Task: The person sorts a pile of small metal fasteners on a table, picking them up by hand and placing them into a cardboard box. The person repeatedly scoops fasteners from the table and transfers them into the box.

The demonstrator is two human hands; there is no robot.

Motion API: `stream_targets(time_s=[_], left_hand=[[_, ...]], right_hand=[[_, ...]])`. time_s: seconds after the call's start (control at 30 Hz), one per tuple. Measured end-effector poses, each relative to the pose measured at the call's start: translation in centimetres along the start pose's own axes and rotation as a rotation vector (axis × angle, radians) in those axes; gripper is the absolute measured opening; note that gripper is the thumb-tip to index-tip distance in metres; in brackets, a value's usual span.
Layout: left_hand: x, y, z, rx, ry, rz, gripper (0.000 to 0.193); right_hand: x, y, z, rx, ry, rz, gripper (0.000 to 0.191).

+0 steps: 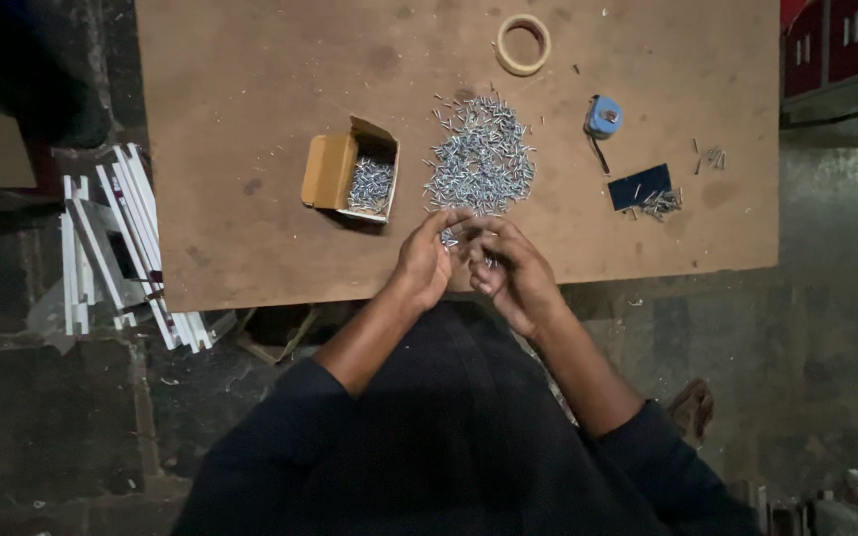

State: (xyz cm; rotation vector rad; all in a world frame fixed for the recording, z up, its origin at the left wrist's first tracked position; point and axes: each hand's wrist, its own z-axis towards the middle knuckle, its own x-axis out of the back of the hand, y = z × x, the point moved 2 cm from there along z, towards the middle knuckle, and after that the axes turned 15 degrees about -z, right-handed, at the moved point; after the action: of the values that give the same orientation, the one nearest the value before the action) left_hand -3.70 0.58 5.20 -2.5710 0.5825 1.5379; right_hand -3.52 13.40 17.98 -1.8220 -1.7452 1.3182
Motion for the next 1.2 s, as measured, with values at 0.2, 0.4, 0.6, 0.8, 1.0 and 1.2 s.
stream_targets(time_s=[0.2, 0.4, 0.6, 0.8, 1.0, 1.2], left_hand=[[0.1, -0.2, 0.4, -0.029, 0.024, -0.067, 0.039], [-1.0, -1.3, 1.1, -0.062, 0.037, -0.024, 0.046], [-3.3, -3.5, 1.6, -0.141, -0.049, 0.070, 0.049], [-5.4, -6.8, 1.9, -0.191, -0.025, 0.006, 0.049], [-6.4, -10.4, 1.3, -0.248, -0.118, 0.013, 0.052], [-6.4, -13.3, 0.0, -0.322, -0.035, 0.055, 0.046]], right_hand=[[4.8, 2.2, 0.1, -0.038, 0.081, 0.087, 0.024], [8.8, 3.5, 0.1, -0.010, 0.118, 0.125, 0.021], [12.2, 2.2, 0.1, 0.002, 0.075, 0.101, 0.018], [16.9, 0.7, -1.2, 0.061, -0.058, 0.173, 0.018], [20.4, 0.2, -2.9, -0.040, -0.025, 0.102, 0.023], [21.3, -0.8, -4.9, -0.037, -0.116, 0.025, 0.023]])
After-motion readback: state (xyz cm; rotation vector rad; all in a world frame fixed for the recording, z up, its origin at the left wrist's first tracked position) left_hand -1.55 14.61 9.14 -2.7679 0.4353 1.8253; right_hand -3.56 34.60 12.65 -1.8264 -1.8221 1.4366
